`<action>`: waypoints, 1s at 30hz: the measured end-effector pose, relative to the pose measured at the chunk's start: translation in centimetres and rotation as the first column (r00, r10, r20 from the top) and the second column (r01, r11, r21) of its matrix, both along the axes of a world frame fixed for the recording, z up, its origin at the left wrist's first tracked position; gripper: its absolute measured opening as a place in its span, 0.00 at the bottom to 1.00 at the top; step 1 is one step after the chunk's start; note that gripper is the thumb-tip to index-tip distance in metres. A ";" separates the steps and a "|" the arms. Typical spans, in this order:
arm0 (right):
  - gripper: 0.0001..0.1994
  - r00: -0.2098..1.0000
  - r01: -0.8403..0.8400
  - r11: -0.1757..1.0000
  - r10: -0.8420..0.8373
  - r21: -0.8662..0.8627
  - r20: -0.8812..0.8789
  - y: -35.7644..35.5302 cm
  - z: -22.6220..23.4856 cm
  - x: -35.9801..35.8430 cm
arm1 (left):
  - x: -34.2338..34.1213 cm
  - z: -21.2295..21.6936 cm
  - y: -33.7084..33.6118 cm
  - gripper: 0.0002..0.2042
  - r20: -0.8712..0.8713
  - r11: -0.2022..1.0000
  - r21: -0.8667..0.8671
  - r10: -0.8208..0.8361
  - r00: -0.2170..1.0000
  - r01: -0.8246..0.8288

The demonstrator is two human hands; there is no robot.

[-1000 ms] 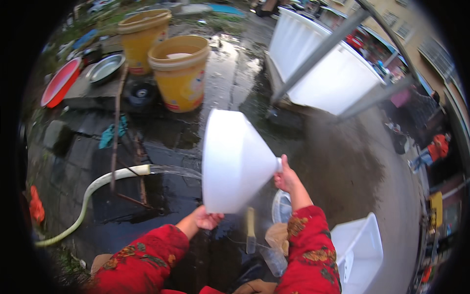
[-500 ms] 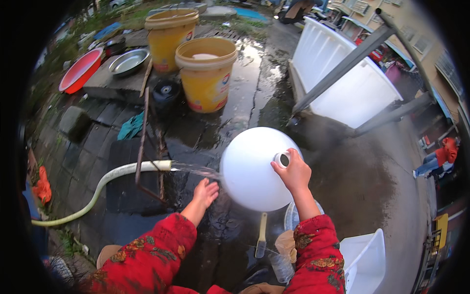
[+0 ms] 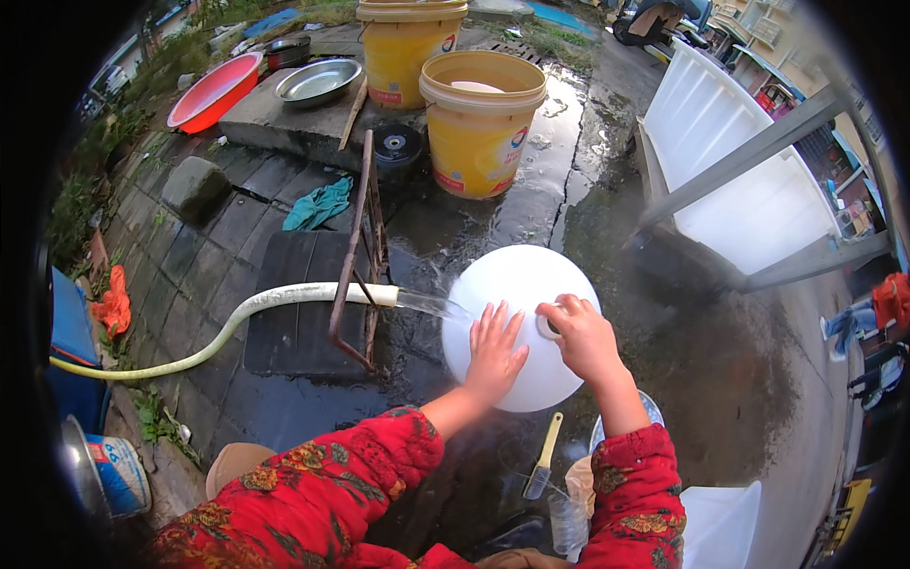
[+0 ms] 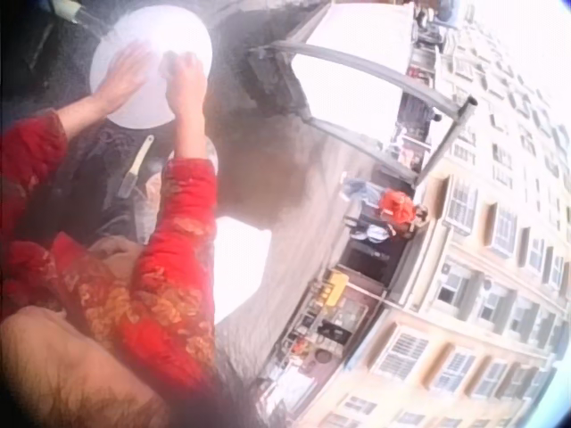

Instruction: The person washes a white plastic fan component and a white plastic basin using a yellow brush and running water from a hose. They scrub the fan part, rinse it, then scrub the basin, and finally rinse a cloth under the hose.

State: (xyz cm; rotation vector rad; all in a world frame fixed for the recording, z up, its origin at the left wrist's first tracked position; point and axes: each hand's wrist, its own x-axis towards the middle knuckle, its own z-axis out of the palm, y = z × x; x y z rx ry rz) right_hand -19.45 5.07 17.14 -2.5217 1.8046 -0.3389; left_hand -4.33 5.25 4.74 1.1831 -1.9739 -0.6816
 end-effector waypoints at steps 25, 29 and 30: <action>0.16 0.984 -0.132 0.985 0.117 0.108 0.137 -0.8 0.3 1.8 | -0.4 -4.5 -3.2 0.25 -0.022 0.985 0.101 0.145 0.989 -0.142; 0.22 0.970 -0.245 0.923 0.229 0.297 0.086 -1.1 -0.3 1.6 | -0.6 -6.4 -3.6 0.25 0.157 0.959 0.183 0.190 0.969 -0.218; 0.22 0.948 -0.315 0.912 0.285 0.265 0.145 -1.5 -0.8 2.1 | -0.4 -7.0 -3.6 0.26 0.148 0.917 0.362 0.120 0.982 -0.167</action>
